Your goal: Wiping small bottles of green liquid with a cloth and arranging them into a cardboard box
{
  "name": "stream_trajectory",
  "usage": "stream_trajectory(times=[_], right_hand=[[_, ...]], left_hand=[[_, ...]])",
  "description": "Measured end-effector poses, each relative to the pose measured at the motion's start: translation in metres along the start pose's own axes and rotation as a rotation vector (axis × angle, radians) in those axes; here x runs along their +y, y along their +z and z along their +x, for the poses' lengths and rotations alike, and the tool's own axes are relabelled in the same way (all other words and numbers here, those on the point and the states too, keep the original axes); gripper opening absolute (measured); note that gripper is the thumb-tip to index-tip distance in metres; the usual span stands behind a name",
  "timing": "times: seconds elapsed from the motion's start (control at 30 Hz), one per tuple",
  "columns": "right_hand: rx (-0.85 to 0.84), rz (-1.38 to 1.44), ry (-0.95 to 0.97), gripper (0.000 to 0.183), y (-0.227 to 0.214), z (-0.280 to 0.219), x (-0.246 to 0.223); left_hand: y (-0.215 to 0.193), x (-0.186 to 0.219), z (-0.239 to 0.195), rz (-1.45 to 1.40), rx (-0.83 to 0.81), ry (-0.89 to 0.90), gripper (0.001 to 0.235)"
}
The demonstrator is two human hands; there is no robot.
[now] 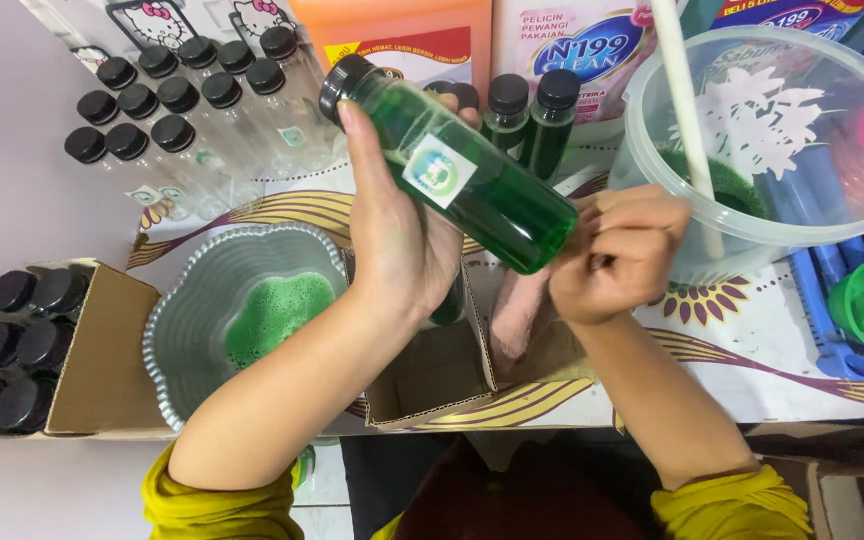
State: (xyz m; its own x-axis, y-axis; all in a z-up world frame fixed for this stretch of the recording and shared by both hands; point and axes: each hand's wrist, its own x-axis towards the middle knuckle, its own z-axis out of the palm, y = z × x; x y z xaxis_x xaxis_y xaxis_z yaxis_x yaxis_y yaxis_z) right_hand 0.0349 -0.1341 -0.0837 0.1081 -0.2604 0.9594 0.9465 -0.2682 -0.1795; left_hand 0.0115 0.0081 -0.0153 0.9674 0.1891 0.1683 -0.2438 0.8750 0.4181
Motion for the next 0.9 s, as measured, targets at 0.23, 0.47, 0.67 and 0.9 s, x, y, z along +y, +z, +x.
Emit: stream_trajectory(times=[0.23,0.47,0.67,0.9], right_hand=[[0.076,0.128,-0.040,0.020,0.003,0.010,-0.013],[-0.390,-0.062,-0.123,0.016,-0.033,-0.068,0.017],[-0.490,0.071,-0.020,0.036,-0.020,-0.033,0.016],[-0.775,-0.008,0.321,0.015,-0.027,-0.021,0.020]], left_hand=[[-0.001,-0.009,-0.003,0.107,0.154,0.011,0.055],[-0.003,-0.001,-0.011,0.174,0.110,0.078,0.050],[-0.021,0.015,-0.032,0.456,-0.148,0.222,0.042],[-0.047,0.056,-0.047,0.979,-0.391,0.265,0.067]])
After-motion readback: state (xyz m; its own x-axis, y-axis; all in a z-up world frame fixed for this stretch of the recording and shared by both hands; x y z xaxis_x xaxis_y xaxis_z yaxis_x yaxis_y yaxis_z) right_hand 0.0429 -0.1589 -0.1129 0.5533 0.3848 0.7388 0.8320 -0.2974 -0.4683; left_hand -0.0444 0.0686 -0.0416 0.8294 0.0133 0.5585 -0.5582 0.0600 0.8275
